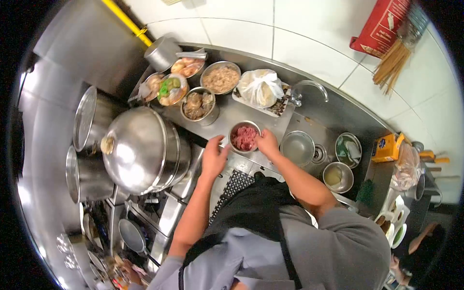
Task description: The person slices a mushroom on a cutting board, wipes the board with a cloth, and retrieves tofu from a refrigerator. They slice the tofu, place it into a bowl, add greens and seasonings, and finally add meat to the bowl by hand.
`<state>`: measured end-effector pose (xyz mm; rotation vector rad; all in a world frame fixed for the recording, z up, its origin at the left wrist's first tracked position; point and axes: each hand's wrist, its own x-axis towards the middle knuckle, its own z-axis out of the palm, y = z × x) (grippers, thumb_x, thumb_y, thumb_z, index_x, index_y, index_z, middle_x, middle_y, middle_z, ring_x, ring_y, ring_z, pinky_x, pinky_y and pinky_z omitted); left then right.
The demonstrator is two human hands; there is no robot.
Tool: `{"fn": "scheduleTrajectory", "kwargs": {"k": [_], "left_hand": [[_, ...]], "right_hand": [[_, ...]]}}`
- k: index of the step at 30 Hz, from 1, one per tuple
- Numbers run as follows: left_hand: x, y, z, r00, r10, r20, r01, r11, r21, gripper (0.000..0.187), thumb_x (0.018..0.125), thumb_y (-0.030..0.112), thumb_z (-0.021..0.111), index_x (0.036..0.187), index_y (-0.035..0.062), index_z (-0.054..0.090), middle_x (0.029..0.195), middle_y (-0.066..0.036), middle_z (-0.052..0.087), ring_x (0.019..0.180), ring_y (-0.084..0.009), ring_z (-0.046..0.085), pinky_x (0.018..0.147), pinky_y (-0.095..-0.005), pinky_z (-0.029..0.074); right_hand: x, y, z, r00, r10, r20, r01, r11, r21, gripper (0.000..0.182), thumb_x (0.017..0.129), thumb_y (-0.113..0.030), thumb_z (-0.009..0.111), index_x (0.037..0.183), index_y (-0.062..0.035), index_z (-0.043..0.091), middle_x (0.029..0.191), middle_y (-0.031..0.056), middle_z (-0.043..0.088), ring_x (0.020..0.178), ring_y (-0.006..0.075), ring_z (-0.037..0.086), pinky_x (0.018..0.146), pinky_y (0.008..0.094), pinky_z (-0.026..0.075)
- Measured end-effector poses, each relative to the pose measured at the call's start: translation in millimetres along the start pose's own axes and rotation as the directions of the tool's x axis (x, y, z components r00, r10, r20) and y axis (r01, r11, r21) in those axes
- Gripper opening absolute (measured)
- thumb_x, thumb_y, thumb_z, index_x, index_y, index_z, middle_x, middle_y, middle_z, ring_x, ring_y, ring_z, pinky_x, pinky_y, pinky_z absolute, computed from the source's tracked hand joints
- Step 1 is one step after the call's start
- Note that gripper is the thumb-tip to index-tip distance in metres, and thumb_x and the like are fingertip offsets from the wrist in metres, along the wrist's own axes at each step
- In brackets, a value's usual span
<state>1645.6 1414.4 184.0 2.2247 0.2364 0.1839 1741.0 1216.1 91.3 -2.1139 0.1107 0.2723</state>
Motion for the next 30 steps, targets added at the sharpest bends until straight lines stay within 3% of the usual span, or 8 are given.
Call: {"fn": "scheduleTrajectory", "kwargs": {"k": [2, 12, 15, 18, 21, 24, 27, 30], "left_hand": [[36, 18, 26, 0.962, 0.269, 0.047, -0.272, 0.959, 0.073, 0.042, 0.087, 0.017, 0.068, 0.125, 0.0034, 0.058, 0.124, -0.020, 0.060, 0.116, -0.0361, 0.057, 0.099, -0.0418, 0.046], [206, -6, 77, 0.938, 0.329, -0.107, -0.317, 0.941, 0.122, 0.045, 0.086, 0.019, 0.063, 0.125, -0.0031, 0.055, 0.124, -0.027, 0.057, 0.117, -0.0437, 0.053, 0.101, -0.0473, 0.043], [278, 5, 49, 0.966, 0.259, 0.021, -0.253, 0.918, 0.304, 0.038, 0.086, 0.017, 0.059, 0.116, -0.0048, 0.061, 0.113, -0.029, 0.061, 0.112, -0.0436, 0.057, 0.100, -0.0506, 0.043], [337, -24, 34, 0.972, 0.110, 0.206, -0.206, 0.819, 0.536, 0.042, 0.089, 0.024, 0.053, 0.122, -0.0014, 0.063, 0.123, -0.026, 0.061, 0.121, -0.0398, 0.056, 0.104, -0.0516, 0.042], [362, -36, 27, 0.795, -0.123, 0.593, -0.398, 0.633, 0.665, 0.047, 0.092, 0.026, 0.048, 0.132, 0.0042, 0.061, 0.139, -0.019, 0.056, 0.130, -0.0359, 0.053, 0.108, -0.0527, 0.039], [350, -31, 24, 0.835, -0.138, 0.533, -0.328, 0.653, 0.683, 0.042, 0.088, 0.018, 0.048, 0.121, 0.0015, 0.067, 0.132, -0.021, 0.060, 0.121, -0.0347, 0.060, 0.101, -0.0448, 0.048], [377, -71, 47, 0.767, -0.125, 0.630, -0.433, 0.623, 0.651, 0.041, 0.087, 0.018, 0.047, 0.119, 0.0027, 0.069, 0.131, -0.019, 0.062, 0.118, -0.0346, 0.062, 0.099, -0.0440, 0.049], [388, -56, 33, 0.742, -0.223, 0.632, -0.372, 0.647, 0.665, 0.047, 0.087, 0.029, 0.051, 0.126, 0.0087, 0.066, 0.137, -0.015, 0.059, 0.127, -0.0297, 0.058, 0.105, -0.0431, 0.045]], "right_hand": [[-6, 6, -11, 0.999, 0.038, 0.002, -0.038, 0.999, 0.026, 0.022, 0.079, -0.019, 0.064, 0.076, 0.0002, 0.054, 0.068, 0.0208, 0.058, 0.065, 0.0359, 0.059, 0.063, 0.0465, 0.044], [-34, 52, -14, 0.997, 0.067, -0.027, -0.061, 0.982, 0.181, 0.024, 0.084, -0.021, 0.066, 0.078, -0.0013, 0.053, 0.067, 0.0100, 0.054, 0.066, 0.0193, 0.056, 0.058, 0.0380, 0.044], [-41, 43, -16, 0.974, 0.224, 0.012, -0.221, 0.946, 0.236, 0.029, 0.087, -0.027, 0.068, 0.081, -0.0016, 0.055, 0.068, 0.0070, 0.054, 0.065, 0.0158, 0.055, 0.058, 0.0360, 0.044], [-53, 27, -17, 0.961, 0.274, 0.046, -0.271, 0.886, 0.377, 0.035, 0.090, -0.033, 0.068, 0.084, -0.0011, 0.057, 0.070, 0.0048, 0.056, 0.066, 0.0140, 0.055, 0.058, 0.0338, 0.045], [-54, 47, -20, 0.974, 0.213, 0.077, -0.227, 0.919, 0.322, 0.040, 0.090, -0.037, 0.068, 0.090, 0.0014, 0.061, 0.075, 0.0049, 0.060, 0.068, 0.0144, 0.056, 0.061, 0.0322, 0.046], [-49, 64, -19, 0.980, 0.188, 0.063, -0.198, 0.942, 0.270, 0.044, 0.090, -0.041, 0.067, 0.094, 0.0032, 0.063, 0.077, 0.0061, 0.061, 0.071, 0.0162, 0.057, 0.064, 0.0329, 0.046], [-51, 65, -16, 0.967, 0.253, 0.037, -0.255, 0.941, 0.221, 0.048, 0.090, -0.044, 0.065, 0.094, 0.0029, 0.063, 0.078, 0.0087, 0.062, 0.074, 0.0175, 0.058, 0.067, 0.0338, 0.046], [-54, 33, -30, 0.962, 0.263, 0.068, -0.271, 0.942, 0.196, 0.048, 0.088, -0.044, 0.066, 0.096, 0.0030, 0.063, 0.080, 0.0111, 0.062, 0.076, 0.0189, 0.058, 0.069, 0.0343, 0.047]]}}
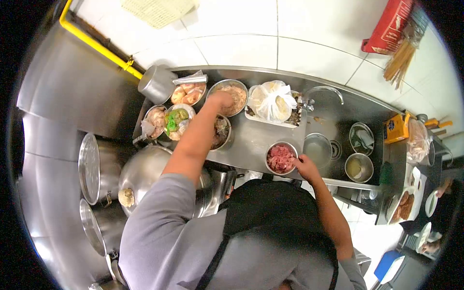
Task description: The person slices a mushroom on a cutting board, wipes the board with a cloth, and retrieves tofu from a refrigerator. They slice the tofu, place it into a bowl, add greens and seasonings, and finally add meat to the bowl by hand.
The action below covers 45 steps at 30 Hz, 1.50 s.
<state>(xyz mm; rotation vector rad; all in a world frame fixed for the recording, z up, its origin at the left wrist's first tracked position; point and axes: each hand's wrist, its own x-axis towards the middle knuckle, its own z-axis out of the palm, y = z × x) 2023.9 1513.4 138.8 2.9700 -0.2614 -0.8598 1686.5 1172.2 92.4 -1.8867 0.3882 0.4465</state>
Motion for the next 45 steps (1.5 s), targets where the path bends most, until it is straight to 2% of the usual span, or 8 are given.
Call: {"fn": "scheduleTrajectory", "kwargs": {"k": [21, 26, 30, 33, 36, 39, 41, 45], "left_hand": [[87, -41, 30, 0.965, -0.058, 0.256, -0.052, 0.913, 0.406, 0.048, 0.087, 0.030, 0.058, 0.133, 0.0163, 0.062, 0.145, -0.009, 0.054, 0.131, -0.0321, 0.053, 0.105, -0.0512, 0.041], [-20, 11, -21, 0.999, 0.001, -0.043, 0.013, 0.946, 0.325, 0.039, 0.086, 0.027, 0.057, 0.119, 0.0111, 0.070, 0.132, -0.014, 0.063, 0.121, -0.0322, 0.060, 0.097, -0.0474, 0.048], [-107, 65, -60, 0.965, 0.161, -0.208, -0.180, 0.981, -0.073, 0.037, 0.085, 0.030, 0.060, 0.102, 0.0013, 0.074, 0.111, -0.019, 0.071, 0.103, -0.0348, 0.067, 0.089, -0.0410, 0.052], [-164, 131, -35, 0.896, 0.349, -0.274, -0.444, 0.692, -0.570, 0.038, 0.087, 0.032, 0.063, 0.107, 0.0006, 0.072, 0.100, -0.015, 0.073, 0.082, -0.0254, 0.069, 0.080, -0.0376, 0.055], [-173, 215, 8, 0.808, 0.581, -0.097, -0.346, 0.335, -0.876, 0.035, 0.094, 0.026, 0.066, 0.123, 0.0083, 0.066, 0.111, -0.004, 0.069, 0.092, -0.0124, 0.064, 0.077, -0.0288, 0.053], [-140, 300, 39, 0.834, 0.547, -0.074, -0.103, 0.023, -0.994, 0.027, 0.094, 0.016, 0.064, 0.120, 0.0071, 0.063, 0.094, -0.004, 0.067, 0.075, -0.0113, 0.062, 0.063, -0.0215, 0.051], [-110, 351, 52, 0.916, 0.401, 0.011, 0.098, -0.197, -0.975, 0.019, 0.093, 0.011, 0.061, 0.112, 0.0060, 0.063, 0.088, -0.007, 0.068, 0.066, -0.0141, 0.064, 0.055, -0.0261, 0.054], [-53, 415, 84, 0.953, 0.303, 0.027, 0.119, -0.287, -0.950, 0.012, 0.090, 0.009, 0.063, 0.101, 0.0038, 0.063, 0.076, -0.009, 0.066, 0.057, -0.0166, 0.063, 0.046, -0.0331, 0.052]], "right_hand": [[19, 8, 12, 0.966, -0.096, -0.241, 0.068, 0.990, -0.124, 0.045, 0.088, -0.041, 0.066, 0.100, 0.0029, 0.064, 0.081, 0.0145, 0.067, 0.072, 0.0248, 0.065, 0.067, 0.0395, 0.051], [22, -23, 21, 0.992, 0.027, -0.125, 0.010, 0.957, 0.290, 0.039, 0.090, -0.036, 0.064, 0.094, 0.0025, 0.064, 0.078, 0.0179, 0.067, 0.068, 0.0268, 0.066, 0.066, 0.0388, 0.051], [82, -27, -35, 0.781, -0.158, -0.605, 0.178, 0.984, -0.026, 0.038, 0.092, -0.035, 0.063, 0.105, 0.0008, 0.066, 0.096, 0.0141, 0.072, 0.093, 0.0279, 0.068, 0.079, 0.0402, 0.052], [135, -56, -78, 0.561, -0.345, -0.753, 0.514, 0.858, -0.010, 0.038, 0.091, -0.034, 0.064, 0.113, -0.0033, 0.066, 0.118, 0.0137, 0.068, 0.113, 0.0252, 0.062, 0.087, 0.0384, 0.051], [145, -64, -108, 0.967, -0.232, -0.101, 0.250, 0.940, 0.232, 0.044, 0.092, -0.031, 0.063, 0.127, -0.0042, 0.057, 0.116, 0.0112, 0.068, 0.110, 0.0238, 0.065, 0.089, 0.0388, 0.051], [133, -28, -116, 0.866, -0.459, -0.199, 0.484, 0.869, 0.106, 0.037, 0.095, -0.027, 0.059, 0.125, -0.0064, 0.059, 0.107, 0.0066, 0.069, 0.091, 0.0191, 0.067, 0.078, 0.0344, 0.053], [126, -20, -124, 0.968, -0.081, -0.236, 0.232, 0.639, 0.733, 0.019, 0.096, -0.020, 0.056, 0.106, -0.0082, 0.067, 0.092, 0.0030, 0.068, 0.074, 0.0136, 0.063, 0.066, 0.0279, 0.051], [125, 8, -151, 0.971, 0.071, -0.230, 0.127, 0.662, 0.739, 0.015, 0.095, -0.008, 0.053, 0.095, -0.0085, 0.069, 0.087, 0.0005, 0.066, 0.070, 0.0095, 0.059, 0.059, 0.0269, 0.046]]}}
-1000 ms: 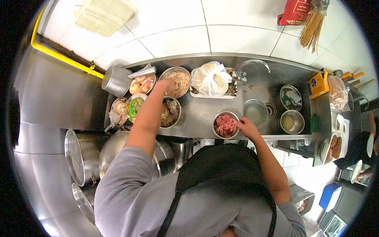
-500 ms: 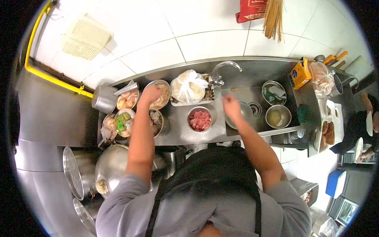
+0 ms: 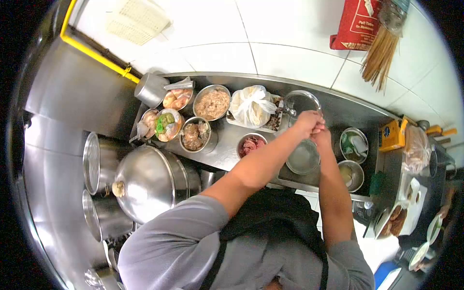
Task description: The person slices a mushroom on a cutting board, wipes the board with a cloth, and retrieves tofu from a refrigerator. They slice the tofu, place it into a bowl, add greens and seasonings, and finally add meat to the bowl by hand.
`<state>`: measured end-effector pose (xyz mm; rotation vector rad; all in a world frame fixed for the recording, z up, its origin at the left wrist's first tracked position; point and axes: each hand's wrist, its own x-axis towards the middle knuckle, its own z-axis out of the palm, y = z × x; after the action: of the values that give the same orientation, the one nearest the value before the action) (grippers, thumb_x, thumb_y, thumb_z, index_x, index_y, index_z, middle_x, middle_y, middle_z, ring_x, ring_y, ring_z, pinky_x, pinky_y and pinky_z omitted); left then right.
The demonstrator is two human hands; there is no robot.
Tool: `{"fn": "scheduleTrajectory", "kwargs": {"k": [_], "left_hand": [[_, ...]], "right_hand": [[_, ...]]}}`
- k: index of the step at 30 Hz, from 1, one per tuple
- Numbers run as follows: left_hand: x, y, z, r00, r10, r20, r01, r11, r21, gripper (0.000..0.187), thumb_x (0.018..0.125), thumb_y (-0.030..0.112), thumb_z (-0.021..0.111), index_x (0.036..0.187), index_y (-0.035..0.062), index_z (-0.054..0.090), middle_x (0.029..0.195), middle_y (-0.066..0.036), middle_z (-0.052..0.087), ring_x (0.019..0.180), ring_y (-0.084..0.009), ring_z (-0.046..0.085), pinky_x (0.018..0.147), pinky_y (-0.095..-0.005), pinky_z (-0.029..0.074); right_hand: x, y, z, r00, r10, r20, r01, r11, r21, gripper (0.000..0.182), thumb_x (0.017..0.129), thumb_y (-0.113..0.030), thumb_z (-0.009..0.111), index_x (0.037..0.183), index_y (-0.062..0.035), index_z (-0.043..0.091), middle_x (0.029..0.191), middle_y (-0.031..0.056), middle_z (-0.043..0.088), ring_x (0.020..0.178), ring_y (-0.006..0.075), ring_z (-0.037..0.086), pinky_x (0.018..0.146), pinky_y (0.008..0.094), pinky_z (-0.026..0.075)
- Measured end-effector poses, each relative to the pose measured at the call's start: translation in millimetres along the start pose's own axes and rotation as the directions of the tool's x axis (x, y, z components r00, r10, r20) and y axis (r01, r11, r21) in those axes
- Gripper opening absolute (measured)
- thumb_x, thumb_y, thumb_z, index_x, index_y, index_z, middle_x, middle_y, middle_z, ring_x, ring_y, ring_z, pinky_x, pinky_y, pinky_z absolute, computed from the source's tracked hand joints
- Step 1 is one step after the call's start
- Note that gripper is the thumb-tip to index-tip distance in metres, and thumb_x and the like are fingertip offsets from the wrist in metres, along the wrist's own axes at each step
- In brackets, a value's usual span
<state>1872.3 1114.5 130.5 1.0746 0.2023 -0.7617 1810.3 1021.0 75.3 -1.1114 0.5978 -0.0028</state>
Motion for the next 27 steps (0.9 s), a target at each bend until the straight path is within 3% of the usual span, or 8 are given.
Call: {"fn": "scheduleTrajectory", "kwargs": {"k": [4, 7, 10, 13, 16, 19, 23, 27], "left_hand": [[14, -15, 1, 0.995, 0.087, -0.038, -0.053, 0.840, 0.539, 0.017, 0.087, 0.015, 0.066, 0.079, 0.0003, 0.068, 0.065, -0.014, 0.066, 0.062, -0.0257, 0.068, 0.050, -0.0417, 0.050], [14, -30, -10, 0.921, 0.380, 0.088, -0.208, 0.289, 0.934, 0.018, 0.083, 0.018, 0.068, 0.082, 0.0006, 0.071, 0.073, -0.019, 0.070, 0.069, -0.0321, 0.071, 0.056, -0.0406, 0.053], [-24, -28, -5, 0.895, 0.431, 0.115, -0.156, 0.062, 0.986, 0.020, 0.080, 0.019, 0.066, 0.088, 0.0027, 0.073, 0.085, -0.022, 0.072, 0.083, -0.0356, 0.072, 0.074, -0.0430, 0.055], [-67, -27, -2, 0.895, 0.407, 0.179, -0.138, -0.129, 0.982, 0.021, 0.081, 0.020, 0.066, 0.093, 0.0042, 0.073, 0.094, -0.021, 0.072, 0.093, -0.0353, 0.071, 0.090, -0.0481, 0.050], [-57, -53, -19, 0.962, 0.191, 0.195, -0.130, -0.308, 0.942, 0.025, 0.084, 0.029, 0.067, 0.095, 0.0069, 0.073, 0.102, -0.019, 0.071, 0.102, -0.0344, 0.068, 0.095, -0.0517, 0.044], [-130, -30, -17, 0.914, 0.283, 0.292, -0.232, -0.227, 0.946, 0.027, 0.085, 0.033, 0.066, 0.092, 0.0073, 0.072, 0.098, -0.016, 0.071, 0.099, -0.0345, 0.067, 0.089, -0.0513, 0.046], [-178, -41, -66, 0.777, 0.535, 0.333, -0.329, -0.106, 0.938, 0.025, 0.087, 0.030, 0.067, 0.087, 0.0051, 0.070, 0.087, -0.016, 0.067, 0.089, -0.0367, 0.064, 0.081, -0.0481, 0.050], [-246, -34, -118, 0.913, 0.394, 0.104, -0.181, 0.163, 0.970, 0.029, 0.081, 0.028, 0.076, 0.096, 0.0042, 0.071, 0.098, -0.020, 0.070, 0.098, -0.0357, 0.066, 0.089, -0.0449, 0.051]], "right_hand": [[28, 24, -46, 0.993, -0.058, 0.103, 0.092, 0.929, -0.358, 0.015, 0.093, -0.004, 0.053, 0.101, -0.0046, 0.065, 0.094, 0.0037, 0.068, 0.076, 0.0119, 0.063, 0.066, 0.0270, 0.050], [26, 26, -50, 0.970, -0.186, 0.158, 0.232, 0.905, -0.357, 0.018, 0.090, -0.001, 0.054, 0.103, -0.0020, 0.066, 0.095, 0.0043, 0.068, 0.082, 0.0139, 0.063, 0.073, 0.0282, 0.050], [37, 30, -69, 0.973, -0.180, 0.147, 0.232, 0.757, -0.611, 0.021, 0.088, -0.005, 0.059, 0.106, -0.0017, 0.068, 0.098, 0.0117, 0.071, 0.091, 0.0256, 0.066, 0.080, 0.0383, 0.051], [-1, 22, -74, 0.957, -0.085, 0.278, 0.285, 0.080, -0.955, 0.026, 0.087, -0.014, 0.063, 0.109, -0.0016, 0.067, 0.106, 0.0193, 0.070, 0.102, 0.0361, 0.066, 0.087, 0.0457, 0.050], [75, 122, -165, 0.915, 0.102, 0.390, 0.401, -0.322, -0.858, 0.032, 0.085, -0.025, 0.067, 0.109, -0.0043, 0.068, 0.108, 0.0212, 0.069, 0.107, 0.0413, 0.063, 0.091, 0.0496, 0.050], [-19, 60, -77, 0.971, -0.034, 0.237, 0.235, -0.056, -0.970, 0.027, 0.085, -0.025, 0.066, 0.104, -0.0058, 0.069, 0.103, 0.0200, 0.070, 0.101, 0.0406, 0.066, 0.086, 0.0491, 0.052], [-49, 59, -6, 0.902, -0.162, 0.400, 0.426, 0.187, -0.885, 0.017, 0.084, -0.017, 0.064, 0.094, -0.0040, 0.068, 0.093, 0.0203, 0.070, 0.091, 0.0393, 0.067, 0.078, 0.0479, 0.053], [-86, 56, 81, 0.853, -0.168, 0.493, 0.503, 0.514, -0.695, 0.031, 0.090, -0.030, 0.067, 0.102, -0.0015, 0.070, 0.095, 0.0216, 0.070, 0.088, 0.0343, 0.070, 0.078, 0.0427, 0.054]]}}
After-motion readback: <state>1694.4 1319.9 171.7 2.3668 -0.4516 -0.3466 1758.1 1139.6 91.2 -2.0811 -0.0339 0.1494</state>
